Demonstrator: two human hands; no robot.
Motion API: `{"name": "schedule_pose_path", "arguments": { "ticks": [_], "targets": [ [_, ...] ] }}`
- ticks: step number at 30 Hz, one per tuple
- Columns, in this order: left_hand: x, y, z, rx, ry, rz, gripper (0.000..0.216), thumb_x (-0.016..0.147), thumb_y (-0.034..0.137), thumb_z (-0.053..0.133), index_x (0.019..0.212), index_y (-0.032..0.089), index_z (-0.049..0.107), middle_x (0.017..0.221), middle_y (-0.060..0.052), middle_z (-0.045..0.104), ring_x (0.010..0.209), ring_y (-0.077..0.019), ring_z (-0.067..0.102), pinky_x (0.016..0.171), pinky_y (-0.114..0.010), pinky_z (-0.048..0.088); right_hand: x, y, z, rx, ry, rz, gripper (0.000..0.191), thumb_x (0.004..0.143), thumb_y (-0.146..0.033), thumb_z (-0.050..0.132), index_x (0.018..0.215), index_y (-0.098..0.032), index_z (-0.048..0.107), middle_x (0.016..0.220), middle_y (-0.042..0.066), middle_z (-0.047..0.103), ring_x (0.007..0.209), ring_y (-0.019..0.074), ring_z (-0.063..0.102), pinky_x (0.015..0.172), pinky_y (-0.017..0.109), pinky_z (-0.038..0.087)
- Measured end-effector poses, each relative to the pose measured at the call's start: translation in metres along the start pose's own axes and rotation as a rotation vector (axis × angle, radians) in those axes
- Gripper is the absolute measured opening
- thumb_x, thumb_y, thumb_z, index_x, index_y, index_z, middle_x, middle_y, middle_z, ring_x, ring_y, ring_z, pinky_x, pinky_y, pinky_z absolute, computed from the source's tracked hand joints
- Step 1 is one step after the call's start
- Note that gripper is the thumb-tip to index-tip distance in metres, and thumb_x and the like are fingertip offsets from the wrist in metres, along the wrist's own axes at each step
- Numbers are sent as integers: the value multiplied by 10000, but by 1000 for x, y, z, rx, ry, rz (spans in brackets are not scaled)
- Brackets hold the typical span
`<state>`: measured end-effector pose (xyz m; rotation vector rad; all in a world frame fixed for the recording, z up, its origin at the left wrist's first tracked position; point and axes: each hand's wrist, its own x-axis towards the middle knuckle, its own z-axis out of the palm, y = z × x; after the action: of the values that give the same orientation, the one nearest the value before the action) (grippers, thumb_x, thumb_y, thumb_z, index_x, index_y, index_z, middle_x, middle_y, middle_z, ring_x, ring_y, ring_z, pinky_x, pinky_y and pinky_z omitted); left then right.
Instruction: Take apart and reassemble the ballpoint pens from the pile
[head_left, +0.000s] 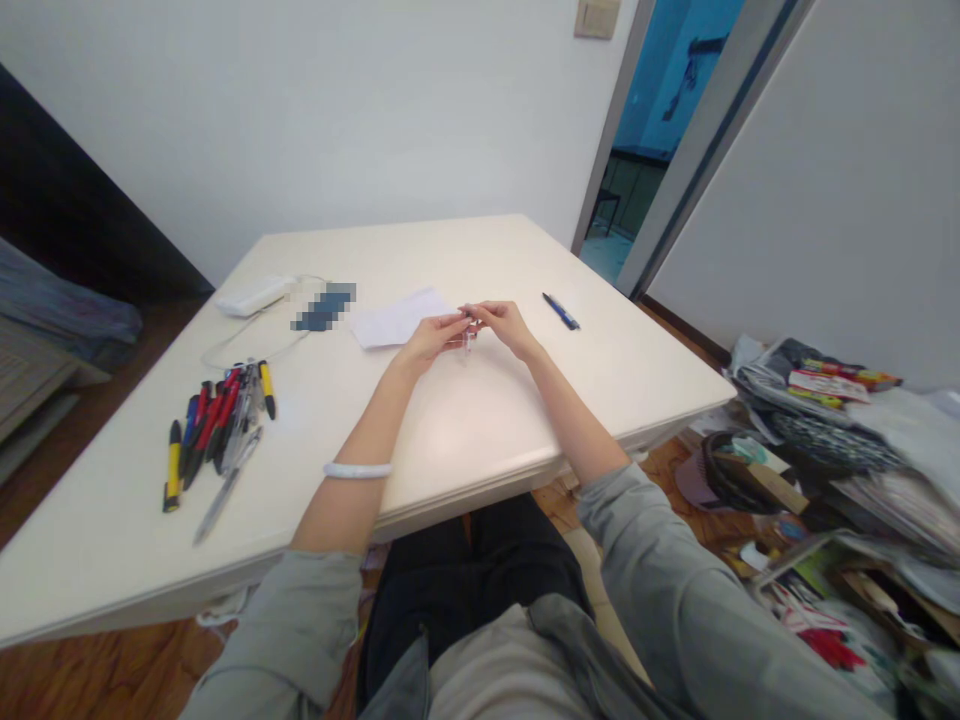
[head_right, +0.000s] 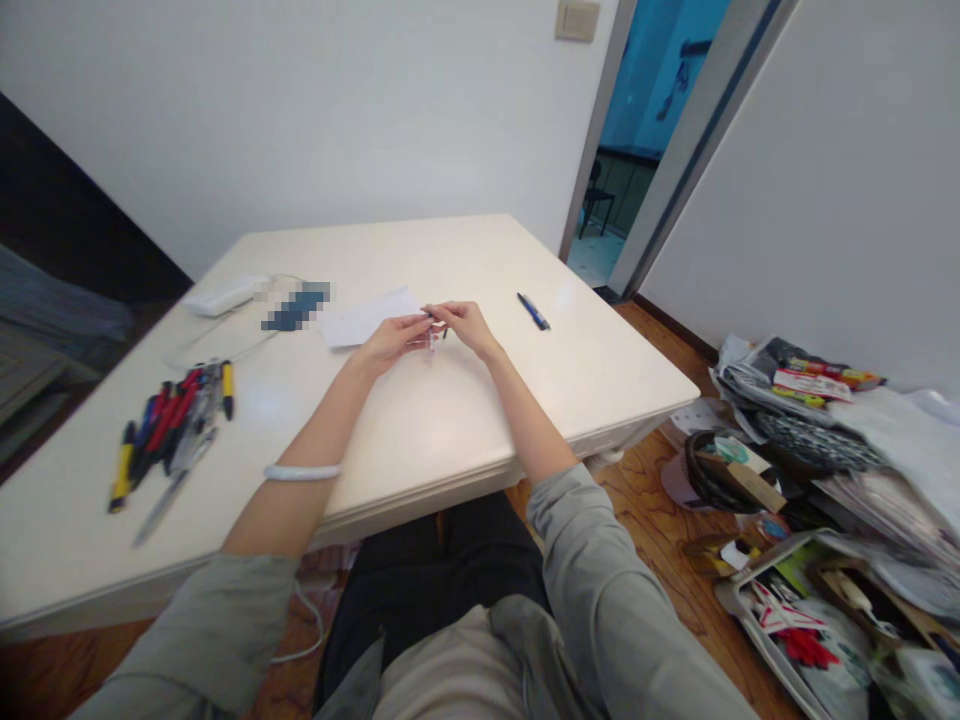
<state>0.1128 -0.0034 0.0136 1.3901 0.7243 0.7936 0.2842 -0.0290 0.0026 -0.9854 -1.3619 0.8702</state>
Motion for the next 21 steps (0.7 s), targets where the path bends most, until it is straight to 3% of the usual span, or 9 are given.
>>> {"name": "schedule_pose_path", "arguments": {
  "ticks": [5,9,15,21],
  "targets": [
    [1,2,0,-8,27,-16,470,623,482,919,936,161,775,1027,-118,782,941,-220,706,876,-353,521,1,2,-1,-3,31,4,471,813,-617,714,921,-168,808,924,60,787,828,175,705,749,275,586],
    [1,4,-5,10,75,-26,430,642,452,915,938,174,776,1020,-108,787,947,-212,709,877,-336,525,3,13,-9,-89,135,71,319,833,-469,737,919,-168,795,861,53,783,740,143,692,709,247,560],
    [2,6,-19,67,155,-45,422,657,443,902,945,162,772,1035,-125,787,929,-208,716,827,-309,535,4,28,-14,-334,259,219,100,794,-184,714,830,-112,774,758,69,761,646,141,667,712,267,546],
    [-2,7,-19,108,180,-69,404,654,439,905,904,154,765,1002,-127,792,912,-207,720,792,-291,542,7,27,-6,-610,281,244,87,799,-182,708,807,-117,765,821,103,769,785,194,717,796,293,549]
  ]
}}
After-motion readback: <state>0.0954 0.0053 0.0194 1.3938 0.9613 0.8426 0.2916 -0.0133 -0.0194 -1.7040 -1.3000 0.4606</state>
